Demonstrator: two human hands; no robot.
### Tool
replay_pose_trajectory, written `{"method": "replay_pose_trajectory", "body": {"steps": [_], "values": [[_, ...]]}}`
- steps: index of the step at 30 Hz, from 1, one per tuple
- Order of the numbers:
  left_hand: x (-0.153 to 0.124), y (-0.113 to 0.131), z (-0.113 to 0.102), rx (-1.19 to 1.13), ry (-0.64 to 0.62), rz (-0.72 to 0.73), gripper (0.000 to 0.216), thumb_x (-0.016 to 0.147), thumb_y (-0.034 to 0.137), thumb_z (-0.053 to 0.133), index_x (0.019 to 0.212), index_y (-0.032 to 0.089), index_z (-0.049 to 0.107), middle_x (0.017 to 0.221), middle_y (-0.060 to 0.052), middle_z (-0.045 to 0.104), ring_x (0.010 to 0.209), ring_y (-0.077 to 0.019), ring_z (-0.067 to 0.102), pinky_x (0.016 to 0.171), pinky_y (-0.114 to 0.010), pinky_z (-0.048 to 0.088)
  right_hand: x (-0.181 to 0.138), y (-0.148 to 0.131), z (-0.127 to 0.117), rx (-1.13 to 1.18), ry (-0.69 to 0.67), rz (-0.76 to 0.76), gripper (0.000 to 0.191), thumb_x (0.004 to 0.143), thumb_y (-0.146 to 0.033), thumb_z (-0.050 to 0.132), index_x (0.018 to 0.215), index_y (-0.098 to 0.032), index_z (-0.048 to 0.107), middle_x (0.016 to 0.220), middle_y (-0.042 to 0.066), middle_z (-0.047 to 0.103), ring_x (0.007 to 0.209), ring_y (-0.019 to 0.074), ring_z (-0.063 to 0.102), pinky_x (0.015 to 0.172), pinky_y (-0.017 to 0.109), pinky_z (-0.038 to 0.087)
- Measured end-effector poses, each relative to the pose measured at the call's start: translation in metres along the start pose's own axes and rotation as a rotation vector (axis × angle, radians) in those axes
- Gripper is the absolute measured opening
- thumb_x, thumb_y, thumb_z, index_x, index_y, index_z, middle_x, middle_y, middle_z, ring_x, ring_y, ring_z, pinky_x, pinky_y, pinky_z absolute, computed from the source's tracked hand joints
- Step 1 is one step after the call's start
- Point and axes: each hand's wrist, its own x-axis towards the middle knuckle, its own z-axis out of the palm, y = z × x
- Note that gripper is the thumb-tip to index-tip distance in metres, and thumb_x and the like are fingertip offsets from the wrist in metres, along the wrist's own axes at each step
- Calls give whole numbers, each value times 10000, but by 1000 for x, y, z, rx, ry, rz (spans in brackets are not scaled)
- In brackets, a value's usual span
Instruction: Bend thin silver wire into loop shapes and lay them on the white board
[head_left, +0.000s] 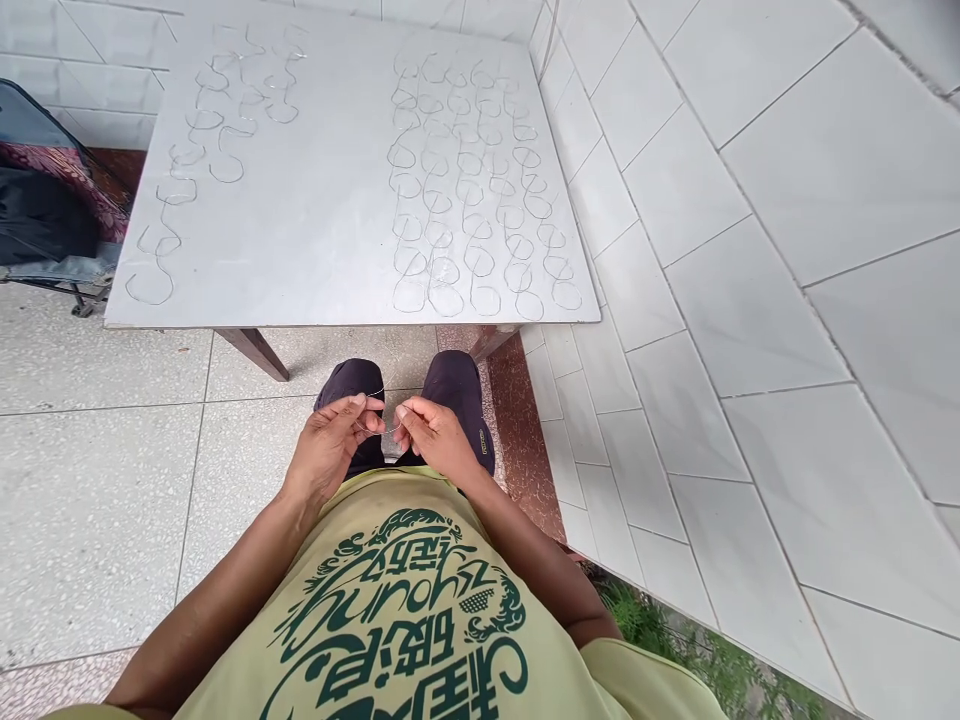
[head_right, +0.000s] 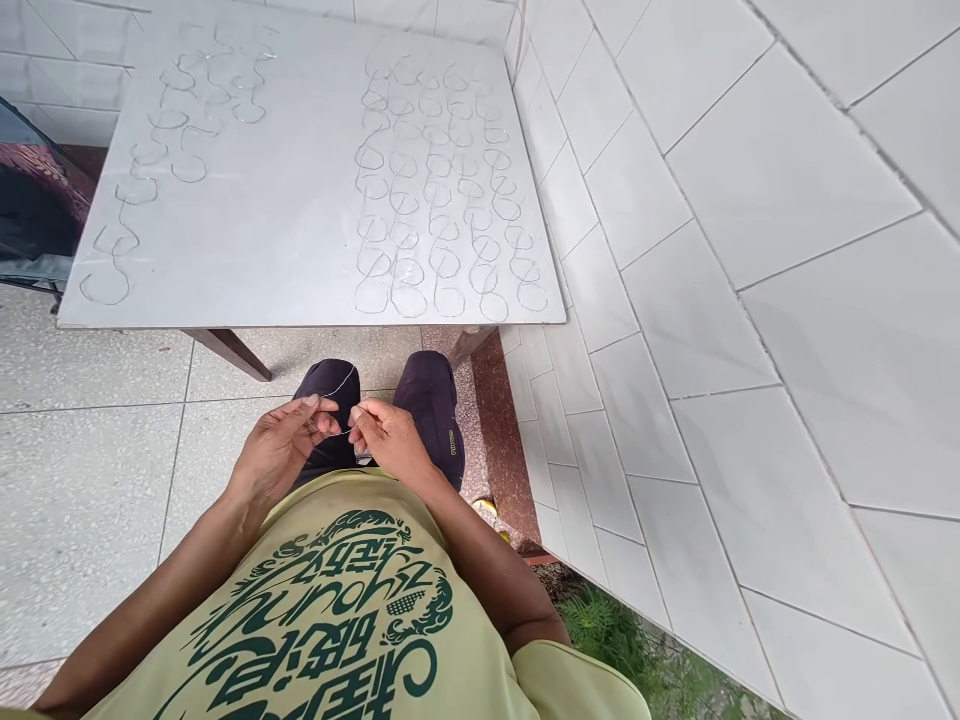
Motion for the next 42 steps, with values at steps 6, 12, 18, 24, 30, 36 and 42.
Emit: {"method": "replay_pose_trajectory", "body": {"steps": [6,12,18,24,30,36,42], "values": [[5,1,-12,460,-15,214,309,937,440,709,1098,187,781,738,-11,695,725,-161,644,763,-295,511,-1,-7,-8,-235,-38,-57,322,1070,-406,445,812,-234,529,641,-46,646,520,106,622,598,234,474],[4,5,-16,969,-94,469,313,1026,406,573,1208,236,762,747,0,726,652,-163,656,662,-274,492,-1,-3,-4,-183,-16,-52,278,1049,-414,501,872,-229,609,648,-31,667,528,123,639,559,231,473],[7,3,-12,1227,-145,684,300,1064,344,515,1188,196,745,901,-54,787,728,-178,705,742,-294,528,-3,-2,-9,-282,-37,-122,354,1073,-396,449,767,-228,506,631,-40,612,556,118,601,620,241,457],[10,-11,-15,1386,-126,736,399,1084,268,413,1359,104,651,770,-69,740,644,-181,671,663,-300,526,-1,-9,-13,-438,-60,-224,350,1081,-350,426,757,-222,465,641,-40,576,590,116,536,640,251,391],[5,-15,-9,1202,-133,560,368,1090,301,425,1331,171,671,745,-16,723,624,-149,674,639,-256,507,3,-12,-18,-337,-62,-203,367,1076,-411,479,774,-211,538,621,-48,586,577,108,577,634,241,412],[1,-7,-1,998,-181,430,355,1096,399,445,1130,196,734,723,10,701,624,-131,649,650,-239,483,12,-5,-25,52,-8,-57,424,994,-596,588,933,-189,688,825,20,713,666,134,646,569,238,474],[-1,3,-2,924,-294,291,391,1086,432,470,872,202,704,709,19,709,628,-128,623,665,-239,461,20,6,-26,405,-38,-21,376,940,-553,702,978,-187,779,931,59,733,787,157,674,583,236,502]]}}
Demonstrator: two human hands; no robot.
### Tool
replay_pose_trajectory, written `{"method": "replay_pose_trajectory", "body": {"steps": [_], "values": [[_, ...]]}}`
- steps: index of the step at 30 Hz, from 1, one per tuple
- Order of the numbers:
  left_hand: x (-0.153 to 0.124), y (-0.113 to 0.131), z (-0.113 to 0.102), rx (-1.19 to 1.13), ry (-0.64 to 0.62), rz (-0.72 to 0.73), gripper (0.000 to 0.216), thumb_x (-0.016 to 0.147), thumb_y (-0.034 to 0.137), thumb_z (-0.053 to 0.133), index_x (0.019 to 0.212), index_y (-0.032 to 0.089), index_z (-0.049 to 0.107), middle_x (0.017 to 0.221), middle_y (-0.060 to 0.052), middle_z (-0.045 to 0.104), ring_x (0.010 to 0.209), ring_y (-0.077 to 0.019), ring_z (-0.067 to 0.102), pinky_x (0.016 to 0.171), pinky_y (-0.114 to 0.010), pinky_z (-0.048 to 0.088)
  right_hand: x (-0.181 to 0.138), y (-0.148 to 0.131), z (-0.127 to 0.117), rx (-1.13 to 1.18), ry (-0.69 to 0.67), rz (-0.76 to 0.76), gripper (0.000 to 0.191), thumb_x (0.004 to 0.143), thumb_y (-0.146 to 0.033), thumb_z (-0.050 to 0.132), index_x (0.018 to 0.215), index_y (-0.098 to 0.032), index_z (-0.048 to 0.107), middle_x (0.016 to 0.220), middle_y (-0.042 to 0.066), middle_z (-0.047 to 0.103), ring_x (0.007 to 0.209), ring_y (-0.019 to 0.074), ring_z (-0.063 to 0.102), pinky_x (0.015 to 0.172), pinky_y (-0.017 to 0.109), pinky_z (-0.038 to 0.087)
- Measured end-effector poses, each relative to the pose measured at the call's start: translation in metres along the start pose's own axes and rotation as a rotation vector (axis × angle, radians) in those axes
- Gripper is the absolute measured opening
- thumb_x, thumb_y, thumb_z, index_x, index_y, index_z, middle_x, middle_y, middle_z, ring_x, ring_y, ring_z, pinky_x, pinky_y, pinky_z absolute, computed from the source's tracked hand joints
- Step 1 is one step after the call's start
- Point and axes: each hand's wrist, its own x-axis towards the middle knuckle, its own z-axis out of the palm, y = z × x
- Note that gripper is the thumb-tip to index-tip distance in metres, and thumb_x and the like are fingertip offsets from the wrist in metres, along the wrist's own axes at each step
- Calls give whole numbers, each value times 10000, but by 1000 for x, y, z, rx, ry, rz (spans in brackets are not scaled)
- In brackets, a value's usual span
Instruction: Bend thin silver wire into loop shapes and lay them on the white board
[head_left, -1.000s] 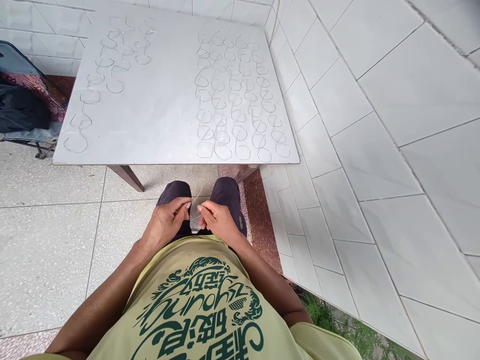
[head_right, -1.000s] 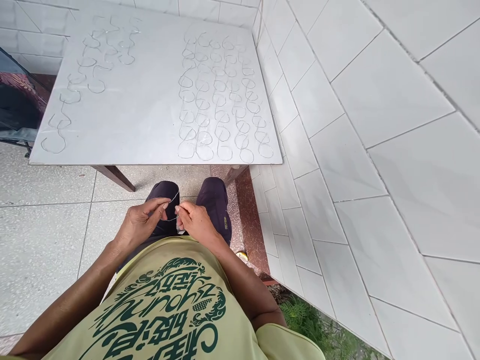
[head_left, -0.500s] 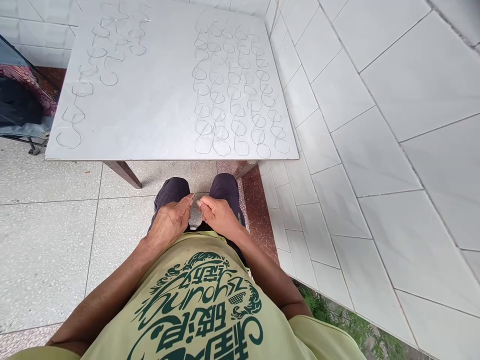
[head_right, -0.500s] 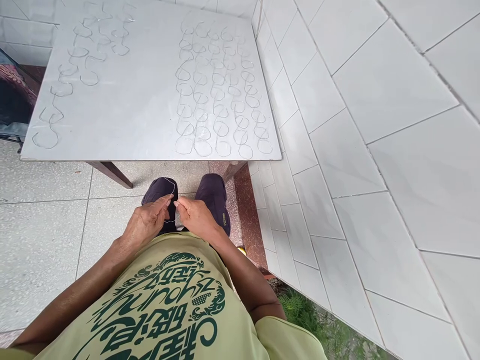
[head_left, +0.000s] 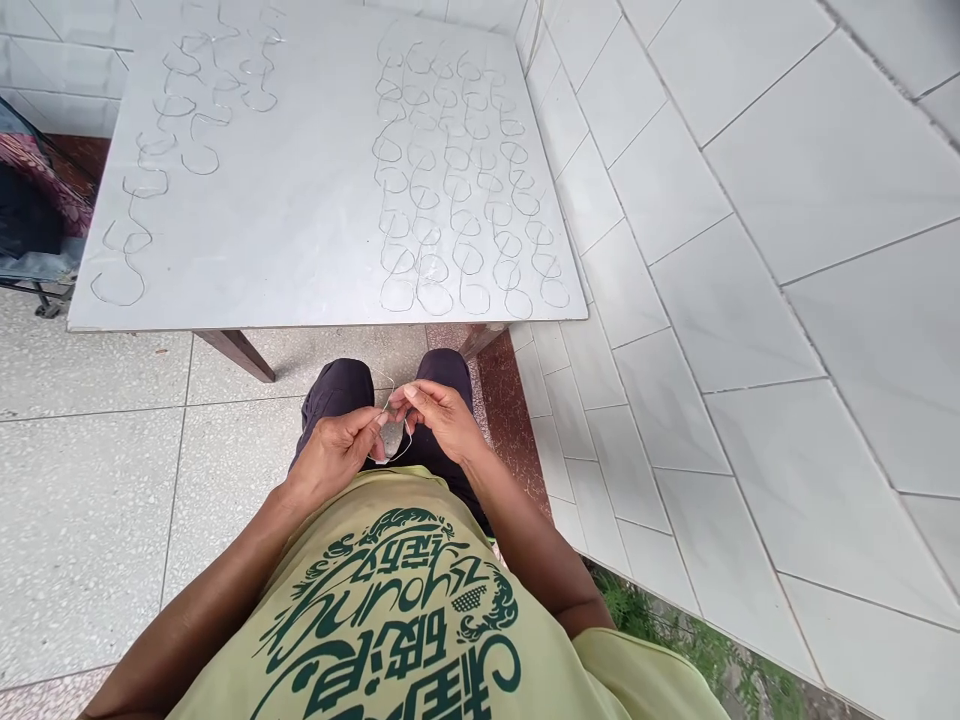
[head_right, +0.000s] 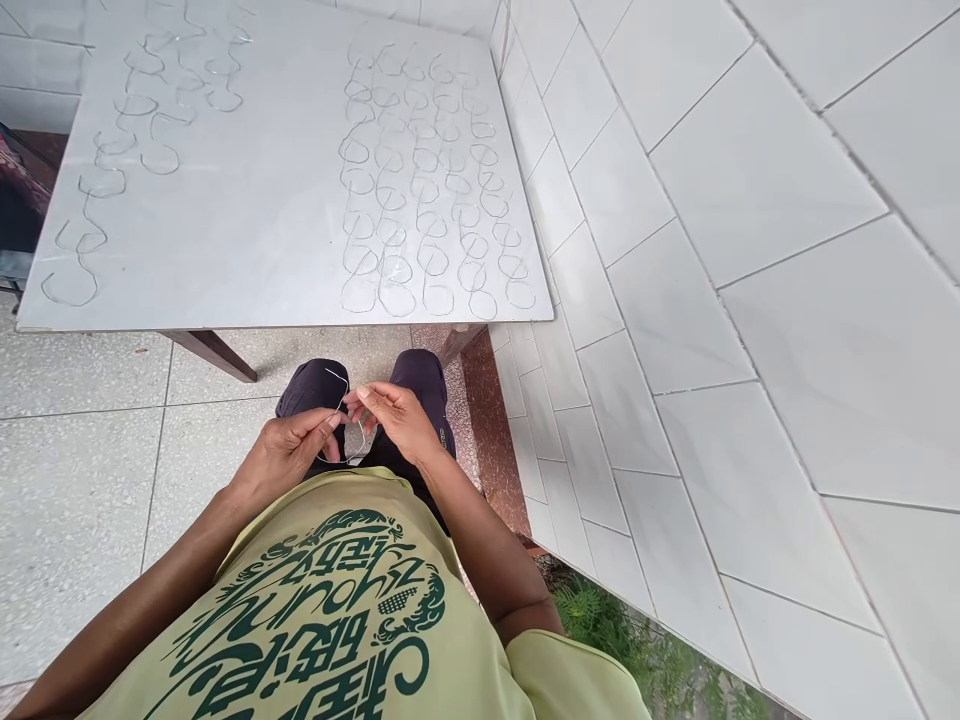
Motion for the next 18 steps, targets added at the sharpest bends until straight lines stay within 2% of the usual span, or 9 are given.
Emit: {"method": "replay_pose_trajectory", "body": {"steps": [4,9,13,15,18], "values": [[-2,1,-4,-55,-91,-39,426,1087,446,469,813,208,693,713,21,724,652,-131,628,692,-246,459,-1,2,1,108,-24,5,300,924,-479,754,943,-182,789,970,63,736,795,147,670,604,232,501],[-3,-3,-5,-109,-154,-47,439,1095,457,445,828,212,693,703,21,727,664,-136,638,710,-250,467,0,-4,4,165,-54,53,301,893,-467,794,915,-167,787,871,48,720,726,130,644,601,233,486],[-2,-7,-6,-113,-247,-13,404,1096,461,439,935,216,718,697,23,727,665,-138,632,708,-247,469,1,-11,7,233,-47,71,334,873,-482,810,879,-151,766,845,48,718,666,117,632,581,235,478],[-2,-8,-6,-110,-259,-1,393,1097,457,434,1001,216,729,689,23,723,660,-138,627,700,-245,469,1,-12,8,263,-52,92,340,871,-479,814,844,-148,741,809,39,708,637,111,623,566,231,470],[-1,-6,-7,-97,-255,0,394,1094,450,439,1003,205,735,699,16,722,656,-136,630,688,-241,468,0,-13,7,312,-80,119,341,873,-463,818,802,-155,692,765,15,683,589,102,603,538,230,456]]}}
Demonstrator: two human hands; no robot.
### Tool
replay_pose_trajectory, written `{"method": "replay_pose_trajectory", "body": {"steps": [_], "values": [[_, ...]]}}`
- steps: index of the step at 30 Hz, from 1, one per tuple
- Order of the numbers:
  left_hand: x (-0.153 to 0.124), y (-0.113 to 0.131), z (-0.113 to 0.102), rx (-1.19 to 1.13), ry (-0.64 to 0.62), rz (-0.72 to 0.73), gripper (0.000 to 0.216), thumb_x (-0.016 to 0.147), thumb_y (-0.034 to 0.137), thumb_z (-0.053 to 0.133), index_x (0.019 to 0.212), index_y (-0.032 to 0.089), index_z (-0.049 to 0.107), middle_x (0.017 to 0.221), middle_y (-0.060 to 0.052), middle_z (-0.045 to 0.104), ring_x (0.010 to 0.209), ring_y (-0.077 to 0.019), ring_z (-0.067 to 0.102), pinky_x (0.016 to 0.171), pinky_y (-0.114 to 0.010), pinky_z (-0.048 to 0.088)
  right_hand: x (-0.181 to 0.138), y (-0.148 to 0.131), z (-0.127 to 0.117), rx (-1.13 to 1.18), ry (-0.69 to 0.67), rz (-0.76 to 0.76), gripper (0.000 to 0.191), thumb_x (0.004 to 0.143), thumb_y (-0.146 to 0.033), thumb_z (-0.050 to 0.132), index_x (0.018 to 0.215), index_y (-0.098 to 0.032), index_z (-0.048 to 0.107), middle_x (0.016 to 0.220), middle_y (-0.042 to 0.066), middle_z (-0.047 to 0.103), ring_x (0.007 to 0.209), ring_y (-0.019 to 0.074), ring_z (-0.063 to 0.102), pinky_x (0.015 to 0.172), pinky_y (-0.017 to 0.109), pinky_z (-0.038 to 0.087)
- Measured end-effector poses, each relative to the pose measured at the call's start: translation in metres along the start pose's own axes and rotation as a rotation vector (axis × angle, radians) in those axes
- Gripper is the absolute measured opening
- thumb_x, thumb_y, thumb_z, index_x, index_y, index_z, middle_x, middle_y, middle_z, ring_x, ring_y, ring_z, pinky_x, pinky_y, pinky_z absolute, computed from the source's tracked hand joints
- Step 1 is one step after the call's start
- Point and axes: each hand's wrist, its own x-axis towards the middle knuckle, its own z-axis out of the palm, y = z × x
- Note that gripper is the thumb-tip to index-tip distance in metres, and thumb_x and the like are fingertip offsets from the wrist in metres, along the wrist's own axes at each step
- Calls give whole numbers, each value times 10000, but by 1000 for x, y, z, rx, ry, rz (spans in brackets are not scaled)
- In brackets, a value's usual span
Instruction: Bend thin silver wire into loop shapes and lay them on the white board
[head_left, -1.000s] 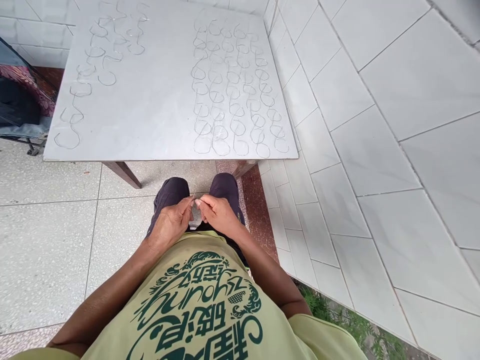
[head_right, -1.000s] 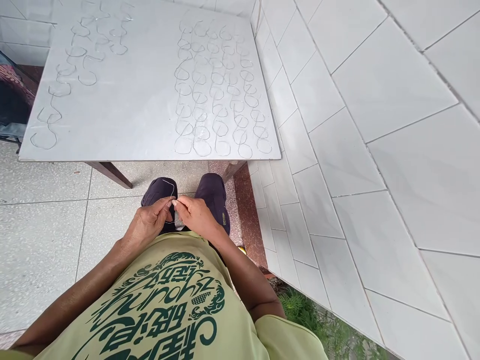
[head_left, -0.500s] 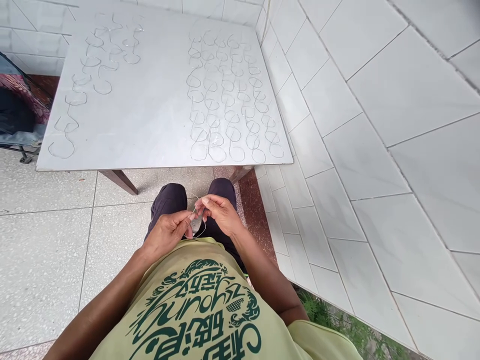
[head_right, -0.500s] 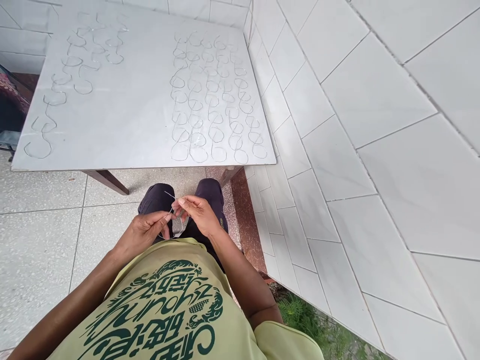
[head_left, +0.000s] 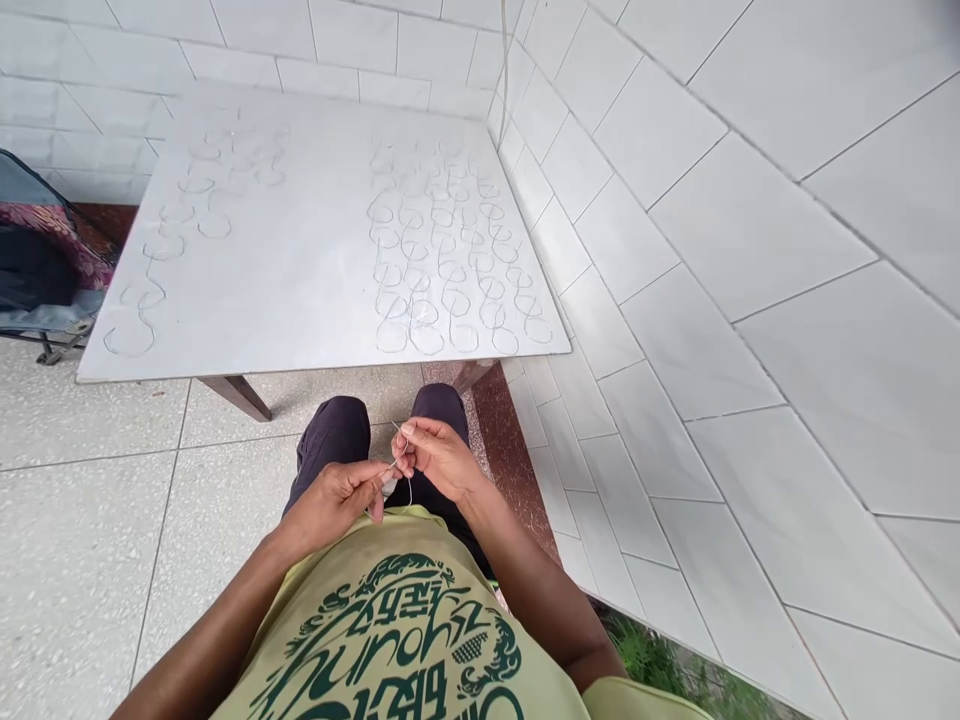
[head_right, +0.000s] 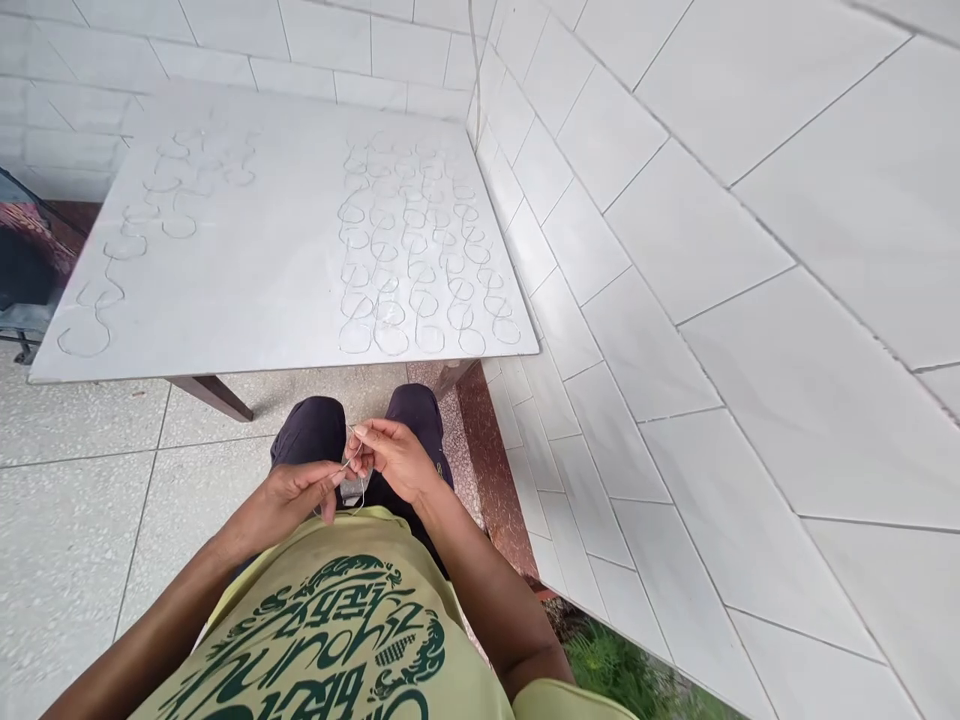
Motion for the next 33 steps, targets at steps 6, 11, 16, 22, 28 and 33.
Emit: {"method": "replay_pose_trajectory", "body": {"steps": [6,11,16,22,28,33], "values": [[0,2,-2,100,-3,42,403,1091,396,416,909,194,712,712,9,707,616,-124,598,632,-239,429,-2,1,-4,55,-31,43,381,898,-442,799,731,-164,597,734,-5,648,550,88,575,512,221,426],[0,-2,-1,160,-1,72,366,1081,346,407,946,202,715,702,12,705,605,-128,611,620,-243,429,-4,1,-1,53,4,66,399,880,-449,811,715,-175,572,711,-15,641,541,86,558,508,223,425],[2,2,-4,155,1,46,345,1077,348,422,990,207,724,707,13,707,602,-127,613,610,-235,433,-5,1,2,69,20,60,420,864,-453,822,697,-177,553,693,-19,628,524,86,549,489,223,411],[4,7,-5,-19,18,-22,339,1070,416,479,1003,208,738,751,-6,737,688,-149,662,709,-253,504,-3,0,-4,119,41,40,392,915,-443,777,732,-188,542,710,-22,608,544,89,538,498,226,415],[6,9,-3,-213,83,-63,356,1043,484,552,1136,193,733,716,-8,731,655,-154,684,707,-265,533,0,-5,-6,106,43,30,403,925,-450,765,725,-195,525,708,-23,593,545,85,507,495,222,403],[8,8,4,-488,73,-160,385,1023,547,574,1077,181,682,939,-69,792,535,-141,695,636,-289,559,0,-8,-3,139,72,-13,386,912,-435,780,732,-193,540,712,-25,590,562,88,525,501,218,406]]}}
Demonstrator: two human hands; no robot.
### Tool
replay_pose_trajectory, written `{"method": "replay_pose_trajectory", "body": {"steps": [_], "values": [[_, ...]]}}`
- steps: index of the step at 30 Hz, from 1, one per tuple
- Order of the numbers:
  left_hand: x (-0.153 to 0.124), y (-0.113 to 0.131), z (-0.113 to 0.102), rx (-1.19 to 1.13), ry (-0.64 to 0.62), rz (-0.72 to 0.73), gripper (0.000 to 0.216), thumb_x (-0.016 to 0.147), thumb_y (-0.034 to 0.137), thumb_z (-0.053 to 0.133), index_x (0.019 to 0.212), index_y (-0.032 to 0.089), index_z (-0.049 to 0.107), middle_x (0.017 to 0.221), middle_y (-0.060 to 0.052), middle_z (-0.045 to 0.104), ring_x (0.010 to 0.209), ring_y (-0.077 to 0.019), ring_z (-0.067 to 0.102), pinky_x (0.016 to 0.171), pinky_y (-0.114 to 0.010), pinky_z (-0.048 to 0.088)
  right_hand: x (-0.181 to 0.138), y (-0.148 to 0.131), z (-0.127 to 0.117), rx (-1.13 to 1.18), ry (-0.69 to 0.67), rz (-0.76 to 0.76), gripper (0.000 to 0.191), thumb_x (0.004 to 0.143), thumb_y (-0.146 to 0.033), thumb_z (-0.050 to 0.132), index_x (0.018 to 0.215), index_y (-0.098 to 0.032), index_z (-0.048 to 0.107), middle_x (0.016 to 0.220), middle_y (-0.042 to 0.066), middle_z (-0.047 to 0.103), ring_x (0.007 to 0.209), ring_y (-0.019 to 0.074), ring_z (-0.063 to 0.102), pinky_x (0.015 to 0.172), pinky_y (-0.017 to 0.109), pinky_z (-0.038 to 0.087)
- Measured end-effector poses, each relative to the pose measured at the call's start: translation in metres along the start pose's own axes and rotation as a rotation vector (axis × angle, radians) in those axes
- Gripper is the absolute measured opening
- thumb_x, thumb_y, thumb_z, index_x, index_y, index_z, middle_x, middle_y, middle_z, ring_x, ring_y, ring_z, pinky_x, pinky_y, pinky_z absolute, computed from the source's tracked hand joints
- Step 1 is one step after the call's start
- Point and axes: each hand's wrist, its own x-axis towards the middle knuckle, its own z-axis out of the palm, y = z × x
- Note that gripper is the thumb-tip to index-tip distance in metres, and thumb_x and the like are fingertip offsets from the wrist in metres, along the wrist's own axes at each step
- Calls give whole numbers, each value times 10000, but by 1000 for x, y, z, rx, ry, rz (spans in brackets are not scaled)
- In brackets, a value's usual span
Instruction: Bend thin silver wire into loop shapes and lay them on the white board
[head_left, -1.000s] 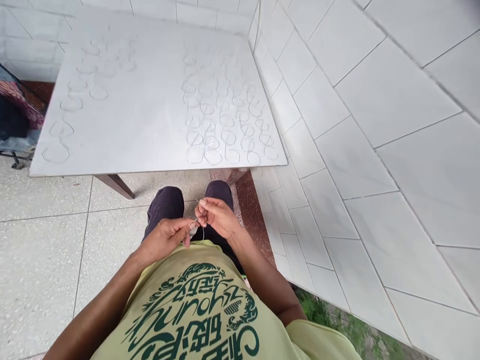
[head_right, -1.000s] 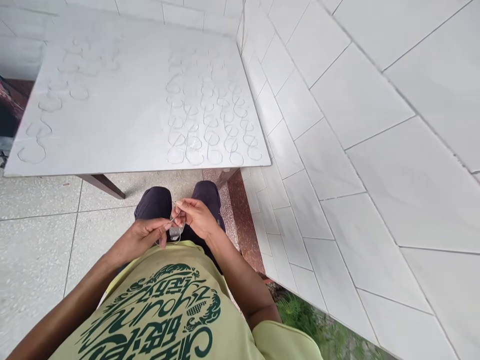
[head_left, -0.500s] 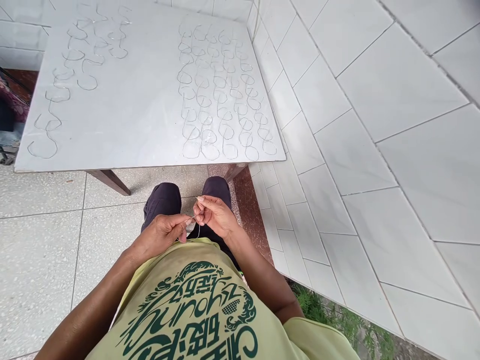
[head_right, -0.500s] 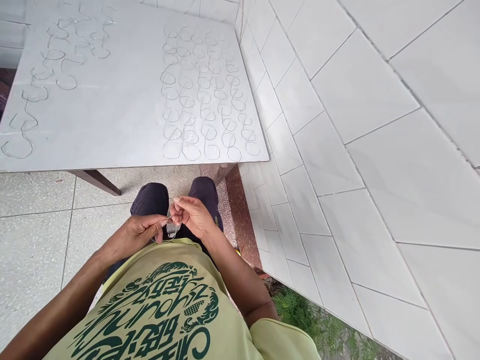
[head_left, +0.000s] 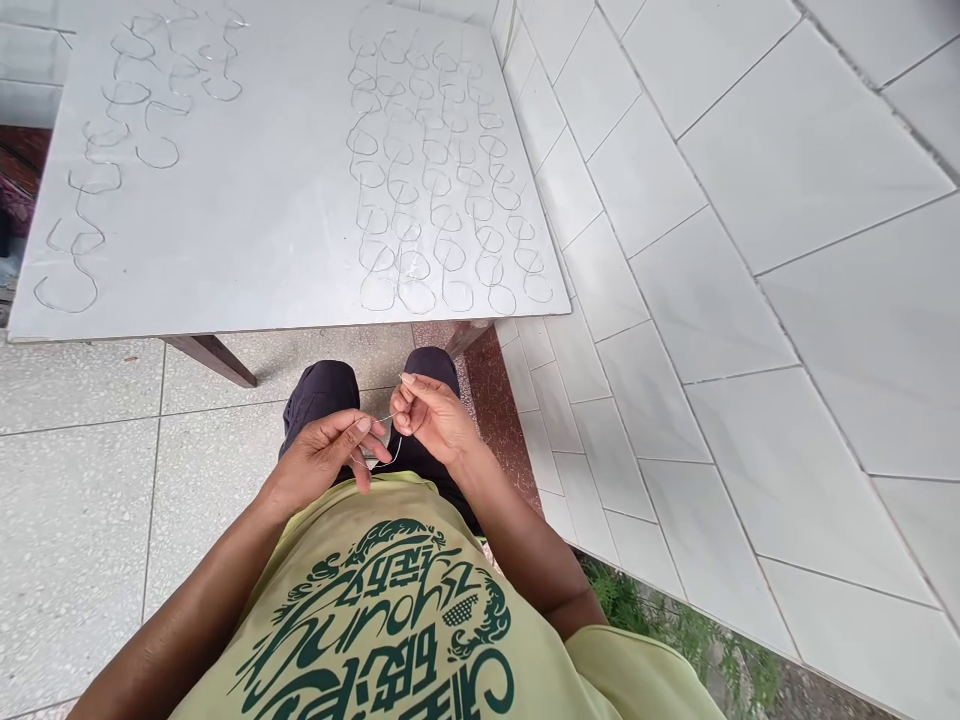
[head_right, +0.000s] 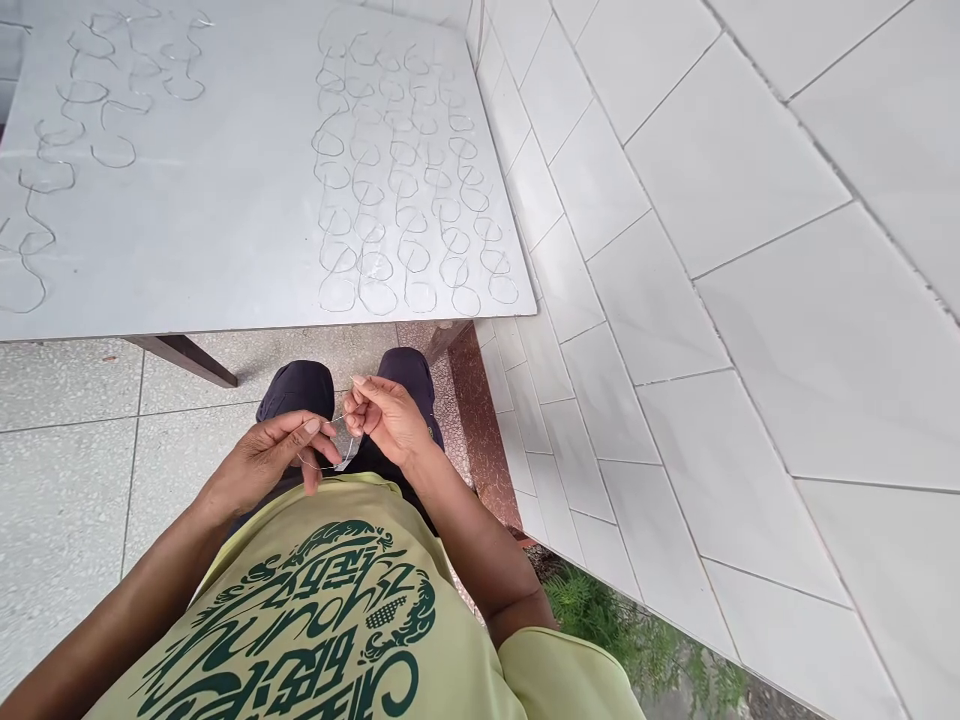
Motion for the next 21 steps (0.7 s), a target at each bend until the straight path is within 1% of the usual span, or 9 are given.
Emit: {"method": "replay_pose_trajectory", "body": {"steps": [3,6,8,11,14,17,19,21], "values": [[3,-4,4,-209,-48,-70,392,1017,559,583,986,175,655,979,-93,791,667,-187,763,736,-328,600,1,-1,2,-8,5,-28,385,917,-444,774,737,-196,541,711,-25,589,559,89,520,507,223,420],[7,-3,8,-426,-58,-164,412,988,565,629,868,171,616,909,-94,783,740,-231,787,770,-373,620,1,-2,3,-39,22,-35,398,914,-469,772,739,-200,538,713,-24,585,566,93,523,511,226,426],[10,0,9,-533,-66,-221,437,965,564,665,789,176,566,883,-96,776,773,-250,790,733,-367,619,0,-1,3,-48,17,-37,402,911,-477,774,738,-199,541,721,-21,586,580,96,534,518,226,430],[12,2,11,-637,-89,-283,449,945,539,705,736,179,536,892,-103,766,811,-240,777,632,-288,570,-1,-1,3,-42,-5,-55,396,904,-468,781,732,-196,551,727,-18,585,601,101,541,537,229,439],[12,0,15,-701,-94,-290,434,959,490,702,708,182,528,900,-93,739,824,-192,729,609,-244,521,-2,-2,2,-37,-5,-70,396,897,-462,785,721,-197,550,721,-16,577,612,105,525,534,228,424],[11,-2,18,-673,-39,-246,441,982,472,670,685,191,505,867,-77,692,818,-169,672,624,-241,509,-3,-4,1,-53,20,-59,411,890,-474,786,714,-200,536,711,-18,561,608,102,494,521,224,398],[10,-2,19,-640,-6,-221,459,1000,508,623,683,195,514,856,-76,676,812,-172,654,635,-252,511,-4,-4,0,-58,28,-54,417,886,-477,788,713,-201,527,706,-20,554,604,100,485,515,221,387],[8,0,19,-619,-14,-213,510,1013,579,556,680,193,540,864,-85,683,808,-181,657,643,-270,516,-4,-3,-1,-61,39,-54,421,883,-480,790,713,-203,523,705,-20,554,602,100,486,509,220,381]]}}
